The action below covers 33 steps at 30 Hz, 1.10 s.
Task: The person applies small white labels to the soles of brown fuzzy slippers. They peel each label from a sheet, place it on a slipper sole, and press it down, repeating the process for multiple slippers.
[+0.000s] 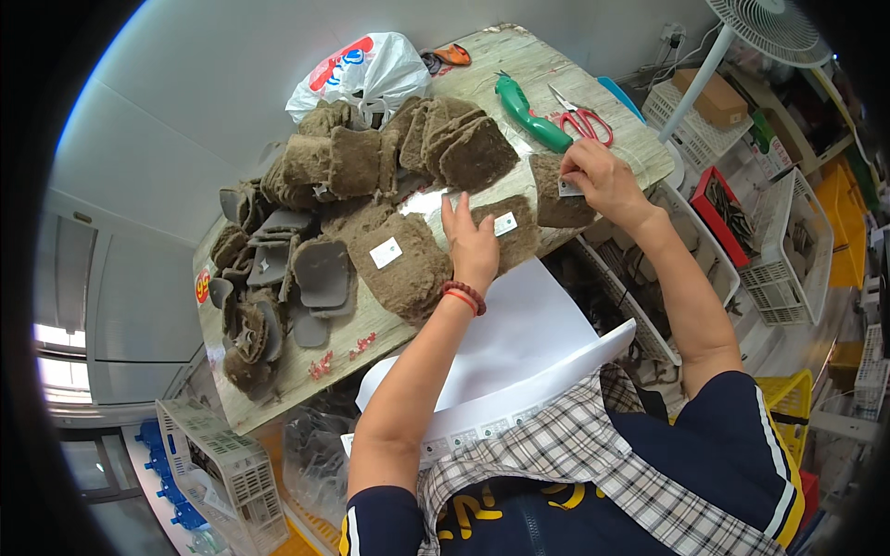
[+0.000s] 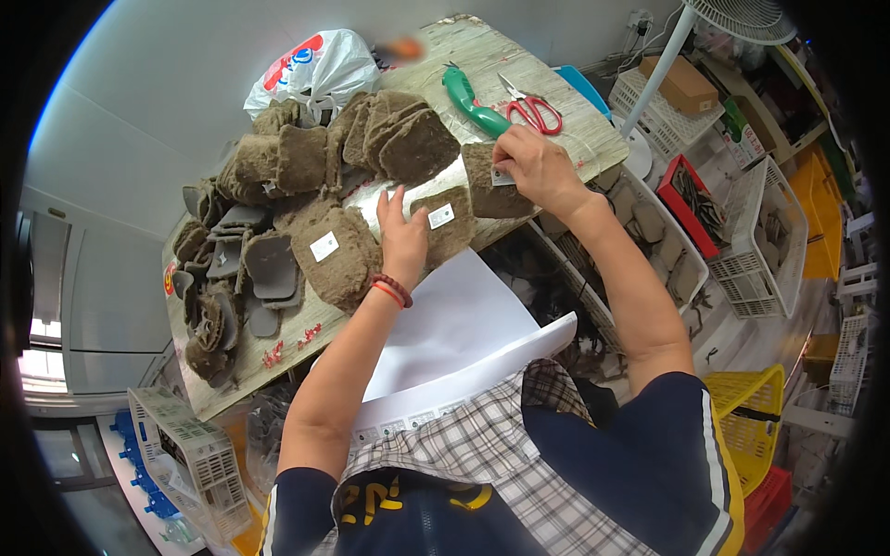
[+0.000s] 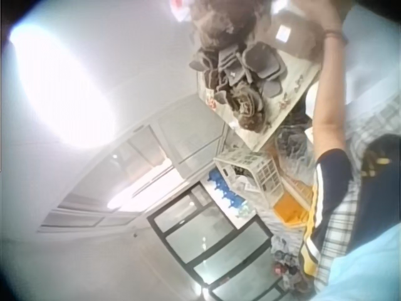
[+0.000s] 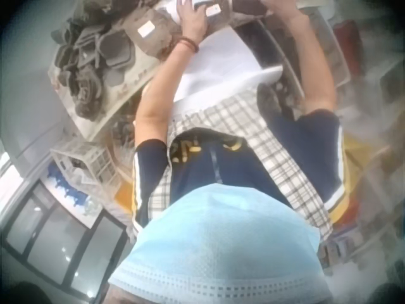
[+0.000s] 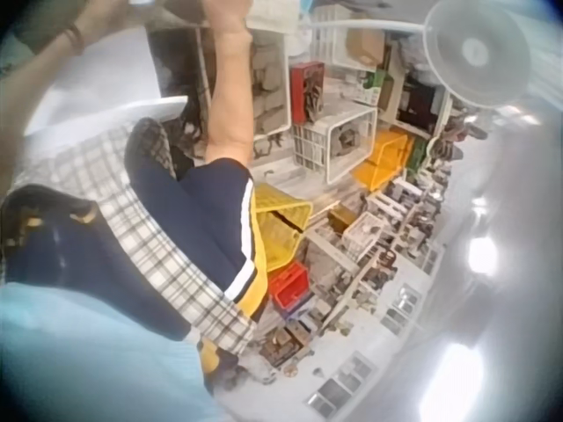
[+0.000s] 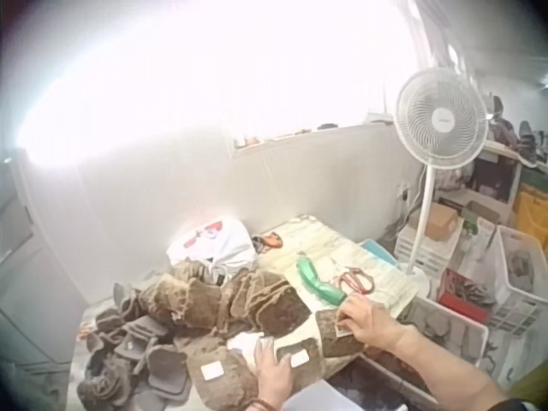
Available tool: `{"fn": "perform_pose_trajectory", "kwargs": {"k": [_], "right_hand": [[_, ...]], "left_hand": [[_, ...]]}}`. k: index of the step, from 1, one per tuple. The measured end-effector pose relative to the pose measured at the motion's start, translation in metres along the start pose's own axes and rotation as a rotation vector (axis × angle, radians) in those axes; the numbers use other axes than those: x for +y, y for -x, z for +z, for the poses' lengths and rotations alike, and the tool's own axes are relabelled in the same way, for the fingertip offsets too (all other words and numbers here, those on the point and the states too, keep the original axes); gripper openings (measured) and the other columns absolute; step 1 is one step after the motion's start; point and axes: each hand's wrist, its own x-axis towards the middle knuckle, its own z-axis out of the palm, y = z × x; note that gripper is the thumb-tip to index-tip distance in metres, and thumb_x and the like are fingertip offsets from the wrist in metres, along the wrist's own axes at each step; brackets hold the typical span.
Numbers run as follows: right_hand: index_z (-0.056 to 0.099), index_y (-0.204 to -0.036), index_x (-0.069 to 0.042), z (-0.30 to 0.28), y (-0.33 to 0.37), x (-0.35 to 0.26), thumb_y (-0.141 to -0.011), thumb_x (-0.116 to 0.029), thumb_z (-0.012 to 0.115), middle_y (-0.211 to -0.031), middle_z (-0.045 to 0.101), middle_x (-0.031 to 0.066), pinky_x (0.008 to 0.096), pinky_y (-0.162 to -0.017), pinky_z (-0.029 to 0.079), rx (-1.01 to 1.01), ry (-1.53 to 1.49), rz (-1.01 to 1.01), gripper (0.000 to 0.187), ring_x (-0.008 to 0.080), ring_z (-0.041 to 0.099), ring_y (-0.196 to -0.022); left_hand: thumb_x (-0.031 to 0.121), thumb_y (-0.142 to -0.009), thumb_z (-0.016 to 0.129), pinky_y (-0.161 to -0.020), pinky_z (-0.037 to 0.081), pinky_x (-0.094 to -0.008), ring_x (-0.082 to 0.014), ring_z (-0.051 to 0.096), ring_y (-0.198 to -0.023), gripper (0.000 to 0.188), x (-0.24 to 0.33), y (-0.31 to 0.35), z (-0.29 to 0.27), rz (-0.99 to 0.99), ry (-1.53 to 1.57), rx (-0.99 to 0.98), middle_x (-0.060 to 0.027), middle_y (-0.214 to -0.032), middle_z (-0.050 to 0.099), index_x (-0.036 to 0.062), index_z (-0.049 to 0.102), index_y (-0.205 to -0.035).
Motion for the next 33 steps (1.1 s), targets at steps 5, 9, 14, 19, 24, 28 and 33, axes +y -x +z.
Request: {"fn": "perform_pose_trajectory", "kwargs": {"k": [5, 9, 14, 19, 24, 28, 33], "right_hand": [[0.056, -0.081, -0.005, -0.010, -0.008, -0.035, -0.076, -0.002, 0.065, -0.085, 0.057, 0.0073, 0.0376, -0.070, 0.049, 0.032, -0.011, -0.171, 0.010, 0.0281, 0.059, -0.084], [0.056, -0.079, -0.005, -0.008, -0.014, -0.066, -0.074, 0.001, 0.066, -0.085, 0.057, 0.0066, 0.0356, -0.069, 0.049, 0.059, -0.051, -0.298, 0.013, 0.0269, 0.059, -0.083], [0.056, -0.082, -0.005, -0.004, -0.007, -0.091, -0.080, 0.001, 0.066, -0.087, 0.058, 0.0043, 0.0311, -0.068, 0.048, 0.331, -0.277, -0.177, 0.011, 0.0203, 0.059, -0.081], [0.060, -0.093, -0.004, 0.008, 0.005, -0.118, -0.091, -0.008, 0.064, -0.083, 0.060, 0.0002, 0.0209, -0.063, 0.045, 0.427, -1.176, 0.468, 0.007, 0.0073, 0.055, -0.073], [0.061, -0.095, -0.005, 0.028, 0.003, -0.155, -0.088, -0.014, 0.070, -0.082, 0.062, -0.0015, 0.0184, -0.057, 0.042, 0.354, -1.450, 0.836, 0.014, 0.0041, 0.056, -0.069], [0.061, -0.094, -0.005, 0.047, 0.002, -0.164, -0.087, -0.012, 0.071, -0.080, 0.061, -0.0012, 0.0181, -0.059, 0.043, 0.408, -1.296, 0.759, 0.014, 0.0043, 0.055, -0.067], [0.060, -0.093, -0.002, 0.057, 0.004, -0.169, -0.088, -0.009, 0.069, -0.080, 0.061, -0.0002, 0.0189, -0.062, 0.045, 0.431, -1.125, 0.683, 0.012, 0.0042, 0.054, -0.069]], "left_hand": [[0.029, -0.094, 0.059, -0.102, 0.039, -0.0350, -0.0259, 0.049, -0.121, 0.036, 0.039, 0.007, -0.010, 0.085, 0.382, -0.108, -0.0160, -0.128, 0.053, -0.0035, 0.063, -0.110], [0.027, -0.098, 0.055, -0.085, 0.047, -0.0267, -0.0118, 0.060, -0.092, 0.025, 0.057, 0.009, -0.023, -0.351, 0.935, -0.375, -0.0029, -0.101, 0.066, 0.0030, 0.062, -0.104], [0.023, -0.100, 0.051, -0.091, 0.050, -0.0364, -0.0200, 0.061, -0.104, 0.028, 0.046, 0.014, -0.034, -0.356, 1.392, -0.265, -0.0101, -0.115, 0.064, -0.0008, 0.056, -0.115], [0.024, -0.101, 0.048, -0.103, 0.042, -0.0426, -0.0259, 0.056, -0.117, 0.035, 0.049, 0.021, -0.057, -0.252, 1.495, -0.150, -0.0131, -0.126, 0.059, -0.0017, 0.051, -0.124], [0.027, -0.102, 0.046, -0.103, 0.041, -0.0406, -0.0251, 0.057, -0.113, 0.034, 0.047, 0.033, -0.061, -0.184, 1.565, -0.095, -0.0125, -0.123, 0.060, -0.0006, 0.052, -0.121], [0.034, -0.103, 0.042, -0.097, 0.044, -0.0394, -0.0224, 0.060, -0.106, 0.039, 0.041, 0.043, -0.059, -0.192, 1.518, -0.204, -0.0110, -0.116, 0.063, 0.0012, 0.054, -0.119], [0.036, -0.102, 0.043, -0.099, 0.042, -0.0377, -0.0210, 0.058, -0.108, 0.039, 0.042, 0.051, -0.058, -0.165, 1.574, -0.186, -0.0091, -0.116, 0.063, 0.0026, 0.055, -0.118]]}}
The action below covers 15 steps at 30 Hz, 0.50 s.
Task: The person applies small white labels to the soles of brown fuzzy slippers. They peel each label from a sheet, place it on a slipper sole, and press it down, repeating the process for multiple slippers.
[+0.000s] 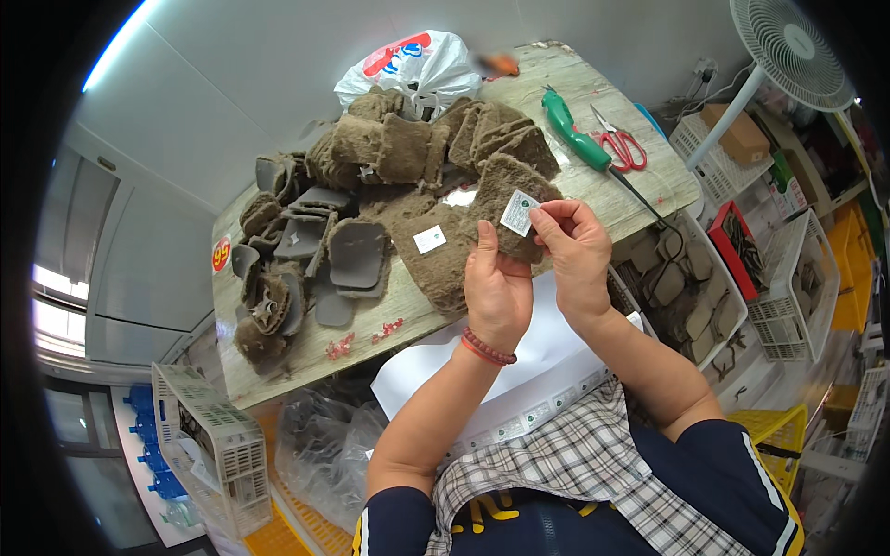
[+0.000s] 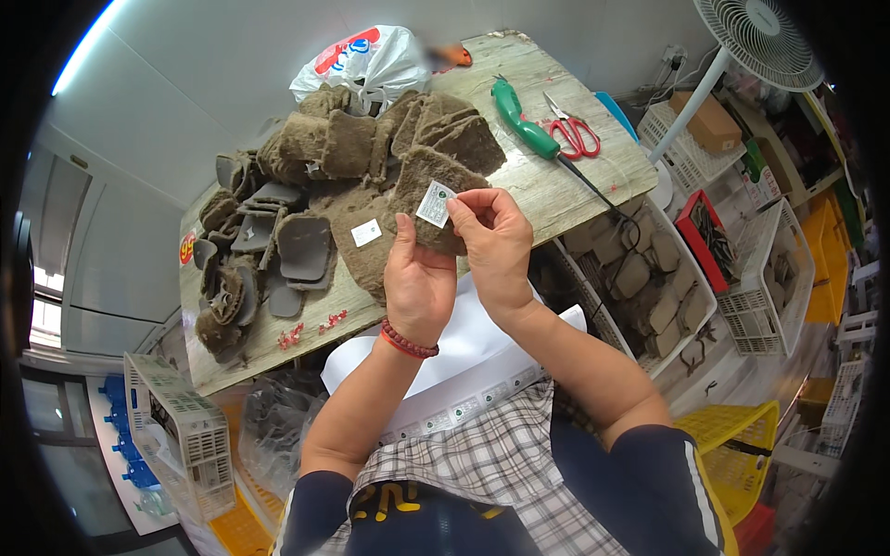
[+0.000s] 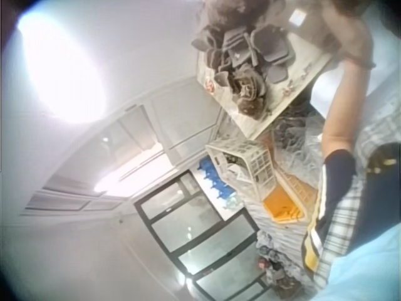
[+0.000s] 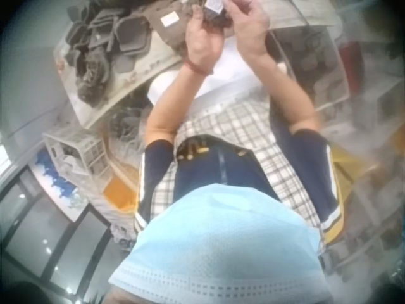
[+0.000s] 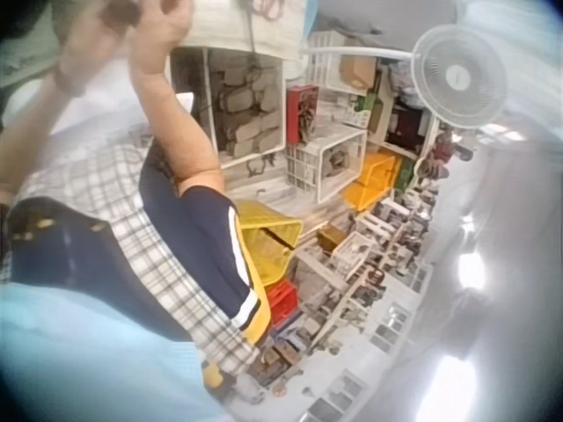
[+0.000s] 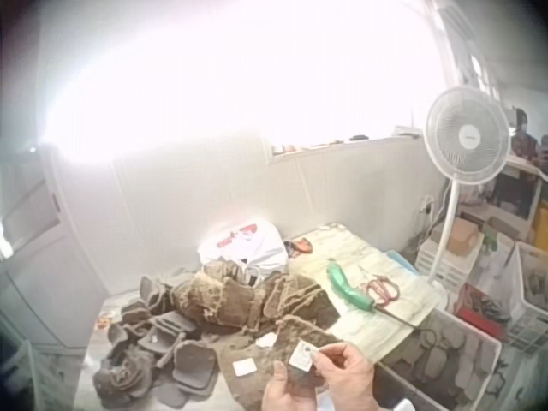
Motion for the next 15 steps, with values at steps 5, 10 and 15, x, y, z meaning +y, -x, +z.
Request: {"fn": "perform_pose_trajectory", "kwargs": {"k": [5, 10, 15], "right_hand": [[0.060, -0.093, -0.001, -0.0038, -0.0018, 0.0062, -0.088, -0.008, 0.068, -0.081, 0.062, 0.0003, 0.0195, -0.065, 0.047, 0.000, 0.033, -0.076, 0.011, 0.0046, 0.055, -0.072], [0.060, -0.092, -0.001, -0.0049, -0.0035, 0.0087, -0.088, -0.008, 0.068, -0.082, 0.063, 0.0007, 0.0197, -0.067, 0.048, -0.002, 0.042, -0.088, 0.011, 0.0048, 0.056, -0.072], [0.061, -0.091, -0.001, -0.0070, -0.0046, 0.0104, -0.088, -0.009, 0.069, -0.082, 0.063, 0.0011, 0.0201, -0.066, 0.048, -0.004, 0.065, -0.097, 0.011, 0.0050, 0.057, -0.072]], "left_hand": [[0.035, -0.101, 0.046, -0.101, 0.041, -0.0362, -0.0198, 0.057, -0.111, 0.036, 0.0009, 0.0013, 0.0071, 0.013, 0.028, 0.003, -0.0079, -0.118, 0.063, 0.0037, 0.055, -0.118], [0.031, -0.100, 0.051, -0.102, 0.041, -0.0359, -0.0192, 0.057, -0.112, 0.033, 0.0000, 0.0005, 0.0049, -0.002, 0.072, 0.004, -0.0078, -0.118, 0.063, 0.0033, 0.056, -0.118], [0.020, -0.096, 0.057, -0.099, 0.043, -0.0340, -0.0174, 0.059, -0.108, 0.025, -0.0008, 0.0002, 0.0046, 0.000, -0.001, 0.007, -0.0079, -0.115, 0.065, 0.0015, 0.060, -0.113]]}}
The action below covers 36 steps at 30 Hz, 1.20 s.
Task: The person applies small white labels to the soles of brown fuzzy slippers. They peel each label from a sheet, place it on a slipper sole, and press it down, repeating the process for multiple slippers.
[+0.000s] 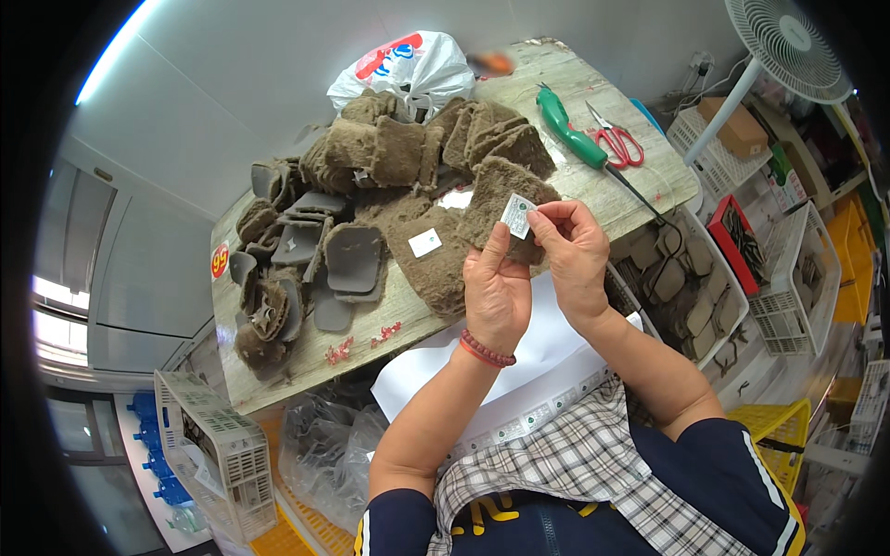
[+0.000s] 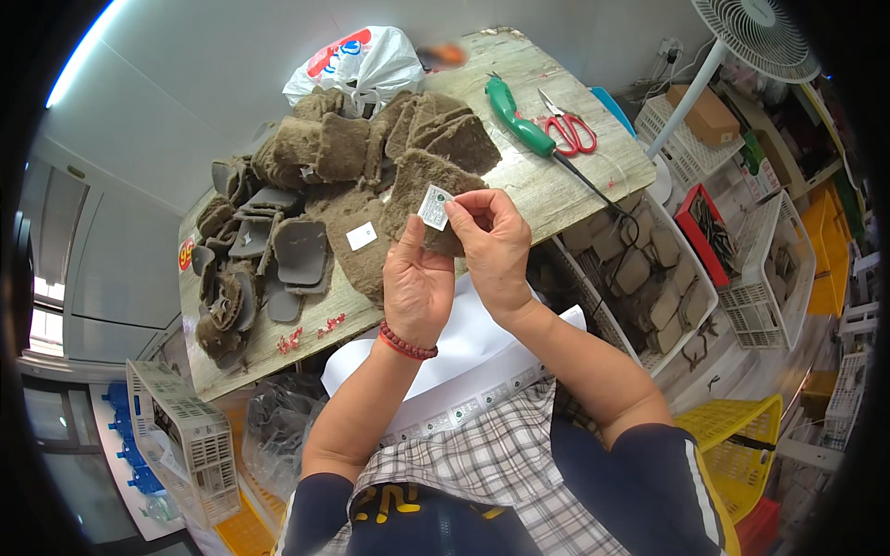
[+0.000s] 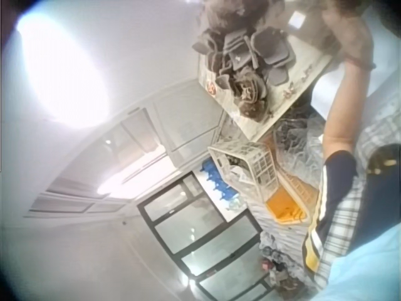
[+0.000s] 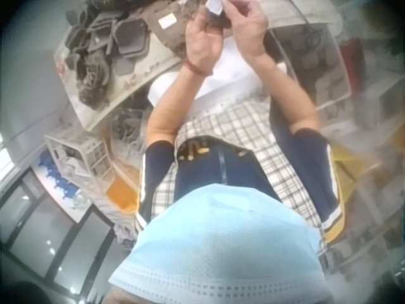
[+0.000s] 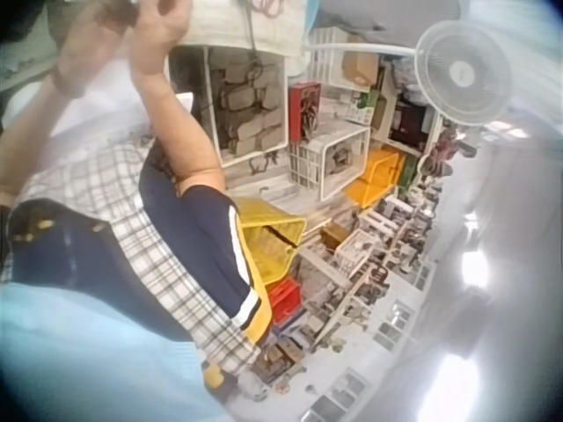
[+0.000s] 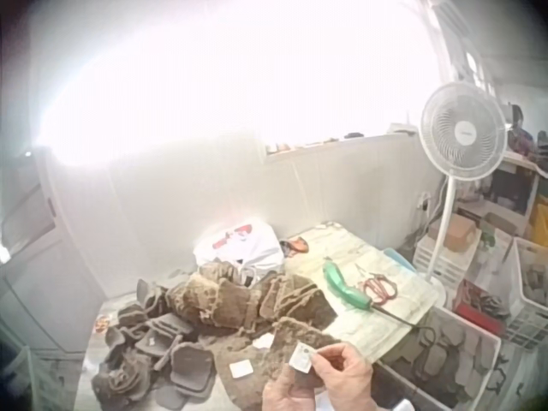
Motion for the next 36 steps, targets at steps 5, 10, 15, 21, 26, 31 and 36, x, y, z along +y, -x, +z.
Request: {"fn": "perform_pose_trajectory", "kwargs": {"k": [5, 10, 15, 21, 26, 31, 36], "right_hand": [[0.061, -0.091, -0.001, -0.002, -0.002, 0.000, -0.088, -0.010, 0.069, -0.081, 0.063, 0.0012, 0.0206, -0.066, 0.048, 0.008, 0.000, 0.013, 0.013, 0.0053, 0.056, -0.072], [0.061, -0.091, -0.001, -0.002, -0.003, 0.003, -0.087, -0.010, 0.069, -0.080, 0.063, 0.0010, 0.0204, -0.063, 0.047, 0.019, -0.008, 0.040, 0.013, 0.0054, 0.055, -0.070], [0.061, -0.091, -0.001, -0.003, -0.001, 0.005, -0.087, -0.010, 0.069, -0.079, 0.062, 0.0007, 0.0200, -0.062, 0.046, 0.013, -0.034, 0.047, 0.013, 0.0053, 0.055, -0.069], [0.061, -0.093, 0.000, -0.006, 0.002, 0.003, -0.087, -0.009, 0.069, -0.081, 0.063, 0.0013, 0.0201, -0.063, 0.046, -0.019, -0.013, 0.051, 0.013, 0.0054, 0.056, -0.070], [0.061, -0.095, 0.000, -0.012, 0.001, 0.004, -0.087, -0.010, 0.069, -0.083, 0.064, 0.0023, 0.0206, -0.066, 0.048, -0.065, 0.023, 0.041, 0.015, 0.0057, 0.057, -0.072], [0.062, -0.098, -0.001, -0.026, -0.005, 0.002, -0.086, -0.011, 0.071, -0.086, 0.064, 0.0026, 0.0215, -0.067, 0.048, -0.011, 0.246, -0.055, 0.017, 0.0070, 0.059, -0.073], [0.061, -0.108, 0.000, -0.031, -0.030, -0.002, -0.081, -0.018, 0.077, -0.092, 0.062, 0.0052, 0.0249, -0.070, 0.049, -0.110, 0.520, -0.488, 0.036, 0.0139, 0.059, -0.077]], "left_hand": [[0.014, -0.095, 0.058, -0.096, 0.046, -0.0322, -0.0161, 0.062, -0.103, 0.020, -0.001, -0.002, 0.000, -0.010, -0.013, 0.009, -0.0081, -0.112, 0.066, 0.0004, 0.062, -0.110], [0.013, -0.096, 0.057, -0.093, 0.049, -0.0325, -0.0164, 0.062, -0.102, 0.018, -0.002, -0.002, 0.000, -0.004, -0.008, 0.000, -0.0077, -0.110, 0.066, 0.0007, 0.062, -0.108], [0.013, -0.097, 0.056, -0.086, 0.052, -0.0329, -0.0170, 0.064, -0.095, 0.014, -0.004, -0.003, -0.003, 0.011, -0.007, 0.049, -0.0075, -0.105, 0.068, 0.0023, 0.062, -0.105], [0.012, -0.095, 0.059, -0.079, 0.053, -0.0333, -0.0170, 0.065, -0.093, 0.017, -0.003, -0.006, -0.006, 0.008, -0.036, 0.077, -0.0073, -0.104, 0.068, 0.0035, 0.061, -0.109], [0.013, -0.094, 0.060, -0.083, 0.053, -0.0333, -0.0177, 0.065, -0.095, 0.019, -0.002, -0.005, -0.005, 0.035, -0.077, 0.106, -0.0076, -0.106, 0.067, 0.0029, 0.060, -0.110], [0.010, -0.093, 0.063, -0.087, 0.052, -0.0330, -0.0181, 0.064, -0.098, 0.023, 0.002, -0.004, -0.004, 0.037, -0.122, 0.178, -0.0077, -0.111, 0.066, 0.0027, 0.058, -0.114], [0.007, -0.091, 0.064, -0.090, 0.050, -0.0325, -0.0172, 0.062, -0.102, 0.029, 0.005, -0.003, -0.003, -0.011, -0.164, 0.187, -0.0072, -0.114, 0.064, 0.0030, 0.055, -0.119]]}}
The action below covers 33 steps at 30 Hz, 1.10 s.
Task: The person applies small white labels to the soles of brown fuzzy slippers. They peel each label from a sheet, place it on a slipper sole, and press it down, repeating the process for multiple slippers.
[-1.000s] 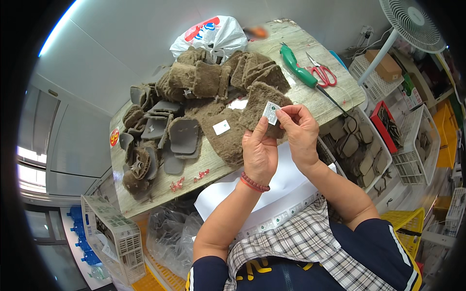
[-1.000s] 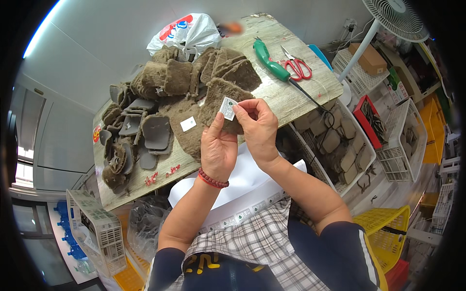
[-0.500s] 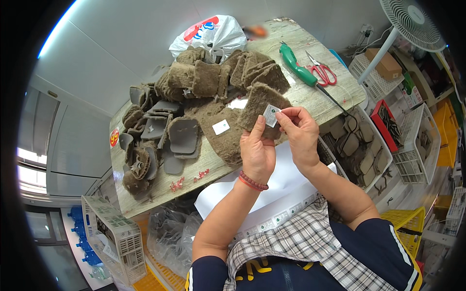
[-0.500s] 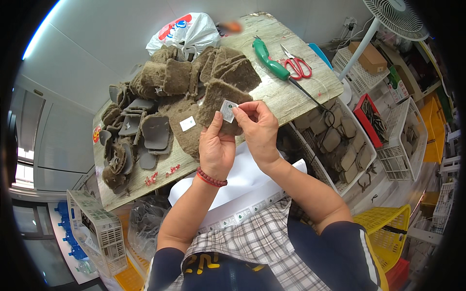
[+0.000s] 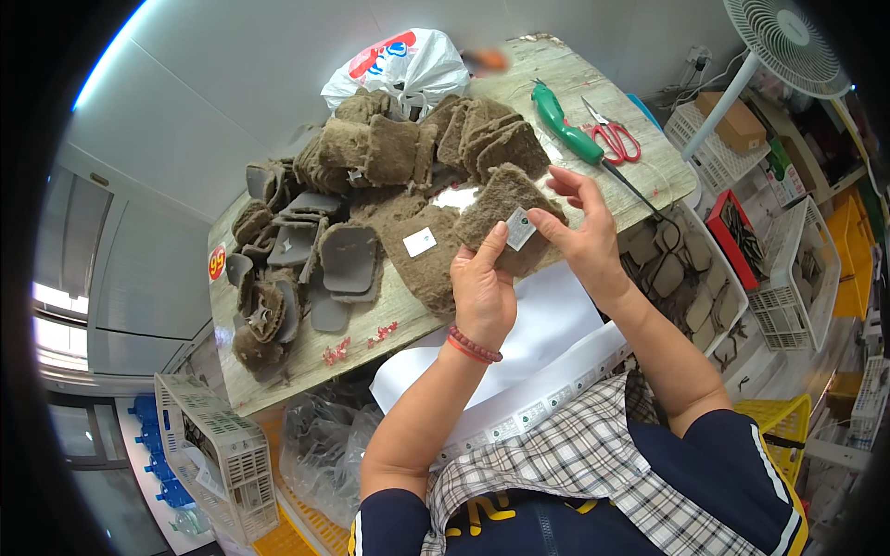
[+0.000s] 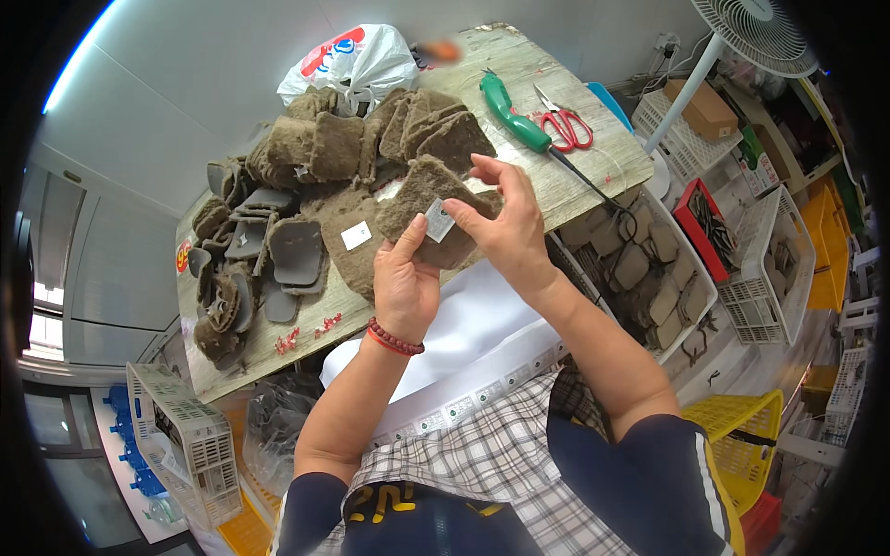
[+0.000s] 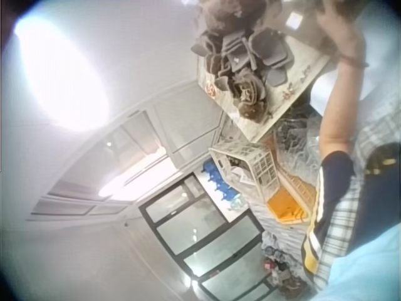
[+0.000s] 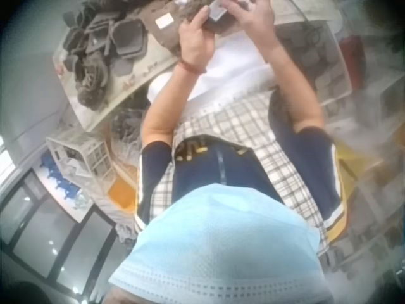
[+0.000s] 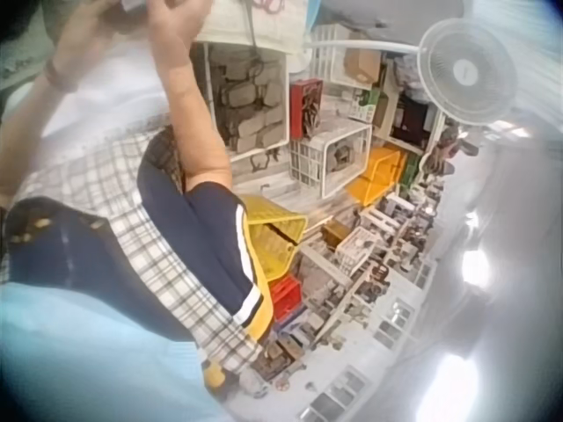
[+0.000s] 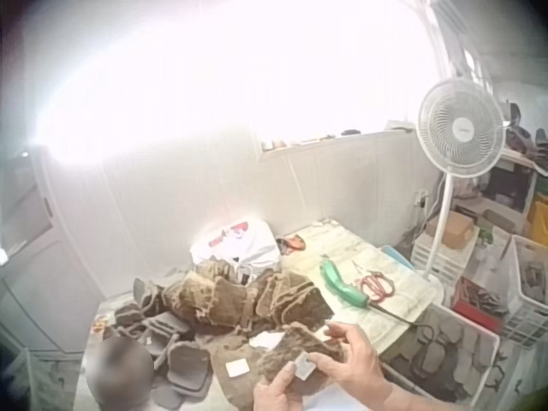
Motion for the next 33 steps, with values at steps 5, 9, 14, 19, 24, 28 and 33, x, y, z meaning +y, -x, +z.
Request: {"fn": "perform_pose_trajectory", "kwargs": {"k": [5, 9, 14, 19, 24, 28, 33], "right_hand": [[0.062, -0.109, 0.001, -0.014, -0.003, 0.004, -0.081, -0.019, 0.077, -0.090, 0.062, 0.0039, 0.0254, -0.072, 0.049, -0.398, -0.376, 0.567, 0.037, 0.0102, 0.057, -0.080], [0.064, -0.103, -0.001, -0.011, 0.001, 0.004, -0.081, -0.015, 0.075, -0.096, 0.060, 0.0052, 0.0271, -0.076, 0.048, -0.247, -0.360, 0.470, 0.028, 0.0130, 0.057, -0.085], [0.068, -0.098, -0.007, -0.020, 0.002, 0.003, -0.073, -0.011, 0.079, -0.110, 0.054, 0.0082, 0.0336, -0.093, 0.044, -0.143, 0.031, -0.049, 0.028, 0.0235, 0.052, -0.107], [0.069, -0.090, -0.006, -0.018, 0.009, 0.001, -0.073, -0.012, 0.079, -0.111, 0.056, 0.0088, 0.0344, -0.094, 0.043, -0.256, -0.034, 0.053, 0.020, 0.0243, 0.052, -0.110], [0.068, -0.085, -0.006, -0.015, 0.015, 0.002, -0.074, -0.010, 0.077, -0.111, 0.057, 0.0096, 0.0340, -0.094, 0.043, -0.279, -0.114, 0.137, 0.015, 0.0241, 0.053, -0.110], [0.066, -0.082, -0.005, -0.013, 0.022, -0.003, -0.076, -0.006, 0.074, -0.112, 0.057, 0.0101, 0.0341, -0.092, 0.044, -0.199, -0.069, 0.016, 0.010, 0.0235, 0.054, -0.106], [0.065, -0.083, -0.003, -0.017, 0.020, -0.010, -0.077, -0.003, 0.072, -0.096, 0.062, 0.0086, 0.0303, -0.082, 0.047, -0.217, -0.218, 0.046, 0.010, 0.0210, 0.059, -0.092]], "left_hand": [[0.012, -0.092, 0.064, -0.092, 0.049, -0.0333, -0.0179, 0.061, -0.104, 0.031, 0.002, 0.002, 0.001, -0.077, -0.033, -0.017, -0.0076, -0.114, 0.063, 0.0023, 0.054, -0.120], [0.021, -0.096, 0.059, -0.092, 0.050, -0.0341, -0.0194, 0.062, -0.104, 0.031, 0.003, 0.001, -0.004, -0.150, 0.024, -0.063, -0.0093, -0.115, 0.064, -0.0001, 0.054, -0.119], [0.028, -0.100, 0.051, -0.090, 0.052, -0.0350, -0.0205, 0.064, -0.103, 0.035, 0.010, 0.004, -0.006, -0.195, -0.049, -0.097, -0.0124, -0.115, 0.064, -0.0022, 0.055, -0.118], [0.031, -0.101, 0.048, -0.090, 0.052, -0.0348, -0.0205, 0.064, -0.103, 0.038, 0.014, 0.005, -0.005, -0.230, -0.078, -0.151, -0.0129, -0.113, 0.065, -0.0031, 0.055, -0.117], [0.031, -0.101, 0.048, -0.095, 0.049, -0.0369, -0.0214, 0.062, -0.108, 0.040, 0.015, 0.003, -0.014, -0.274, -0.091, -0.167, -0.0129, -0.118, 0.063, -0.0025, 0.054, -0.120], [0.032, -0.101, 0.049, -0.095, 0.049, -0.0390, -0.0228, 0.061, -0.109, 0.040, 0.013, -0.001, -0.025, -0.277, -0.095, -0.149, -0.0132, -0.120, 0.062, -0.0024, 0.053, -0.121], [0.032, -0.100, 0.050, -0.091, 0.051, -0.0355, -0.0207, 0.064, -0.100, 0.038, 0.020, -0.002, -0.023, -0.241, -0.117, -0.076, -0.0133, -0.113, 0.065, -0.0030, 0.057, -0.115]]}}
